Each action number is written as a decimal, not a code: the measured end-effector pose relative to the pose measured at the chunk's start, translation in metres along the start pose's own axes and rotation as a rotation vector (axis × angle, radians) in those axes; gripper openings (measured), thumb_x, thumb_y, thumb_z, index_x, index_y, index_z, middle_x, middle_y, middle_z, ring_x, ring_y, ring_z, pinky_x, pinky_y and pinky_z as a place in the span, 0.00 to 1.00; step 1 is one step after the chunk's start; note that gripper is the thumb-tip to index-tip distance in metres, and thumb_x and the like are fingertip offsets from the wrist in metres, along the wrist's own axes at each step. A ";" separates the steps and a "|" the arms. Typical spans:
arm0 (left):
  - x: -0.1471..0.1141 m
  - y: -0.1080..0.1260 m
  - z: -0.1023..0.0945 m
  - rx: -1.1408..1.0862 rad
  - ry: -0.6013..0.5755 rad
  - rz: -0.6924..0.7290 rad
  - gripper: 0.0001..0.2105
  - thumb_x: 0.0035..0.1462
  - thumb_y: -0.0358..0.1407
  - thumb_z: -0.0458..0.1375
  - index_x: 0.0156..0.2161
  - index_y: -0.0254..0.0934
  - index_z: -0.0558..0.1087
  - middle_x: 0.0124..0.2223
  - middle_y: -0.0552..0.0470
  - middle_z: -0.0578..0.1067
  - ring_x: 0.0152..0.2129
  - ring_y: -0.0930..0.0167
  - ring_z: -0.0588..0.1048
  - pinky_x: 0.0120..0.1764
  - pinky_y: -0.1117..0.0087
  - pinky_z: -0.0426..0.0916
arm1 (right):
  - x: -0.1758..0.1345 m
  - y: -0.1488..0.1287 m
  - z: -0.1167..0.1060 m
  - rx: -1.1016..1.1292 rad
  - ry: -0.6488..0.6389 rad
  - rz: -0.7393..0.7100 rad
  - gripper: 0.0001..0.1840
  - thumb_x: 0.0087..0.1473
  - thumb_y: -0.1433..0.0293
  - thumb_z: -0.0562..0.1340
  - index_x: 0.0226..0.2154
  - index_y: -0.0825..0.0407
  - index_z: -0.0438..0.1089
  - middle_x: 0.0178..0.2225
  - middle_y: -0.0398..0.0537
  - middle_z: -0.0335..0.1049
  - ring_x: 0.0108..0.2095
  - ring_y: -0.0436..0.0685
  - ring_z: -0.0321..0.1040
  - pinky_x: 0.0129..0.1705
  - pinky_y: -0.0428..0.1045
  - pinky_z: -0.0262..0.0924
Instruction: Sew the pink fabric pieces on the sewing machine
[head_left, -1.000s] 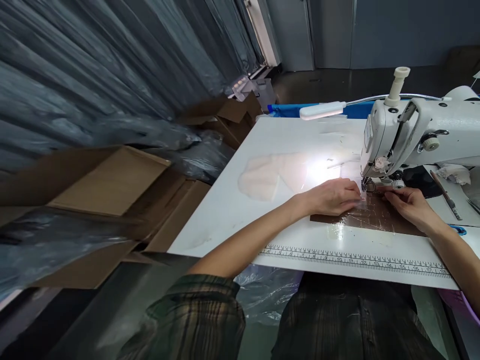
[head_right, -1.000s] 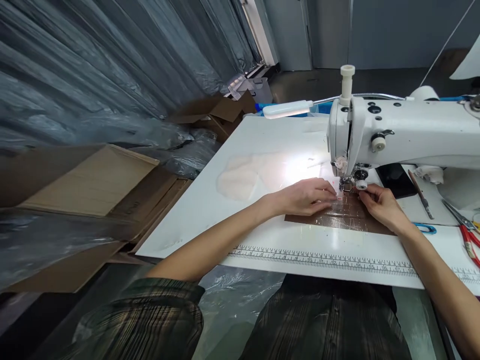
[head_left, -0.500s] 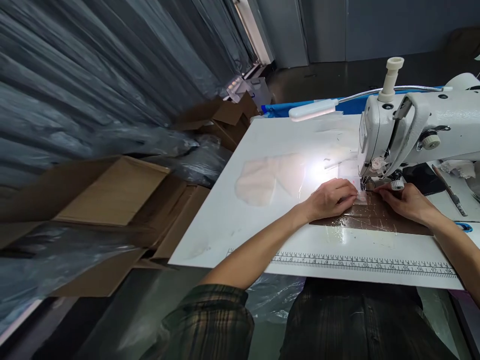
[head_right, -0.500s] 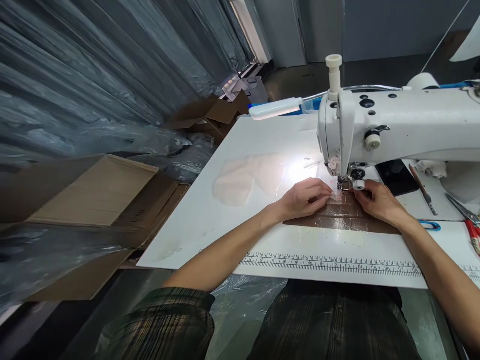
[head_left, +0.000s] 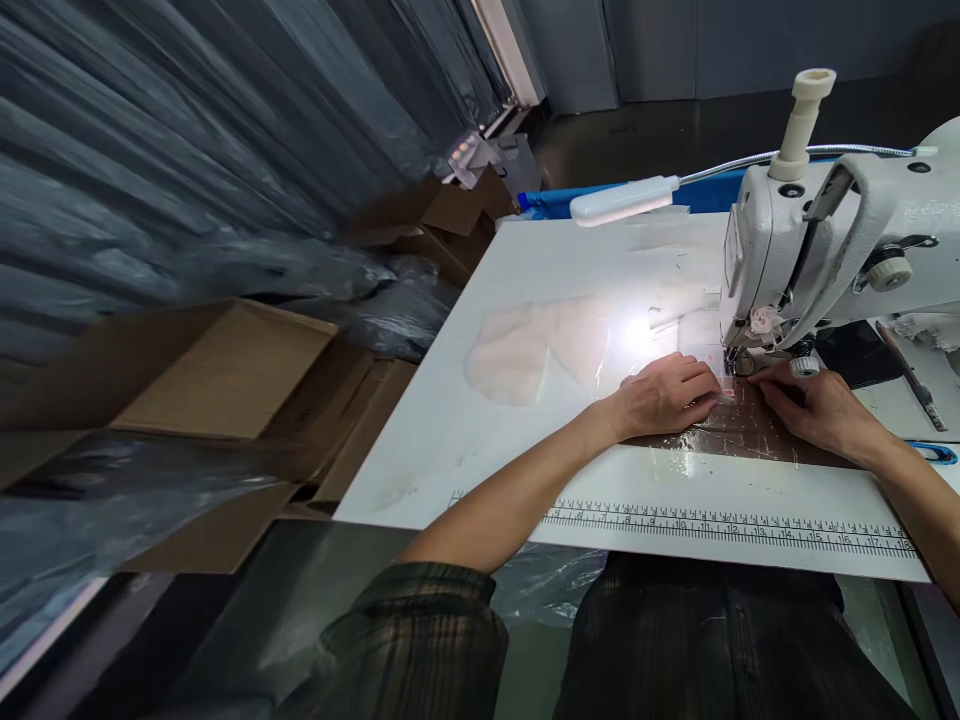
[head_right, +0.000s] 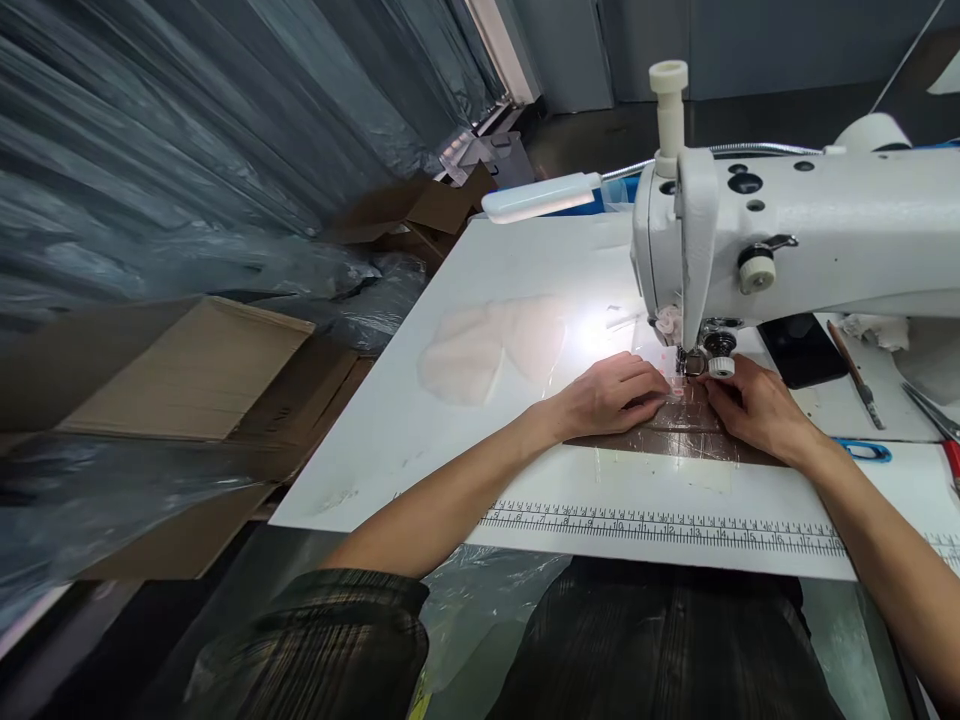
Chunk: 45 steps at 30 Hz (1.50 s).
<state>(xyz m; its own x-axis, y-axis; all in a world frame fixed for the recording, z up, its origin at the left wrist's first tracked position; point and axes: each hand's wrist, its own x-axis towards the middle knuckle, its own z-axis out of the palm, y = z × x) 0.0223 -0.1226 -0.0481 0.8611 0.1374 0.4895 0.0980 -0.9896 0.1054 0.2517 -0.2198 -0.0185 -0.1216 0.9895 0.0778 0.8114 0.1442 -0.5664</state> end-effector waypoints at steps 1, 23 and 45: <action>-0.001 -0.001 0.000 -0.002 -0.003 0.002 0.10 0.70 0.34 0.49 0.41 0.35 0.72 0.37 0.49 0.79 0.32 0.71 0.76 0.37 0.68 0.71 | -0.001 0.001 0.003 -0.033 0.007 -0.040 0.22 0.62 0.60 0.53 0.43 0.52 0.79 0.32 0.50 0.74 0.28 0.54 0.67 0.27 0.48 0.58; 0.002 0.001 0.004 0.171 0.045 0.159 0.09 0.68 0.29 0.52 0.36 0.35 0.73 0.39 0.52 0.81 0.30 0.74 0.74 0.35 0.70 0.66 | -0.005 0.005 0.009 0.064 0.062 -0.091 0.24 0.64 0.62 0.53 0.55 0.51 0.74 0.41 0.53 0.76 0.39 0.58 0.73 0.41 0.53 0.69; 0.004 0.001 -0.014 0.011 -0.149 0.137 0.12 0.61 0.37 0.53 0.42 0.36 0.78 0.42 0.46 0.79 0.29 0.69 0.74 0.37 0.64 0.70 | -0.011 0.010 0.023 -0.296 0.045 -0.326 0.23 0.65 0.67 0.51 0.56 0.43 0.74 0.41 0.54 0.71 0.36 0.58 0.70 0.32 0.51 0.67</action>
<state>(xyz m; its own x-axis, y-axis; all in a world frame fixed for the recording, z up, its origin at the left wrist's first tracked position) 0.0190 -0.1221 -0.0343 0.9311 -0.0056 0.3648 -0.0203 -0.9991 0.0365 0.2481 -0.2289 -0.0436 -0.3787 0.8905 0.2523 0.8645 0.4377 -0.2471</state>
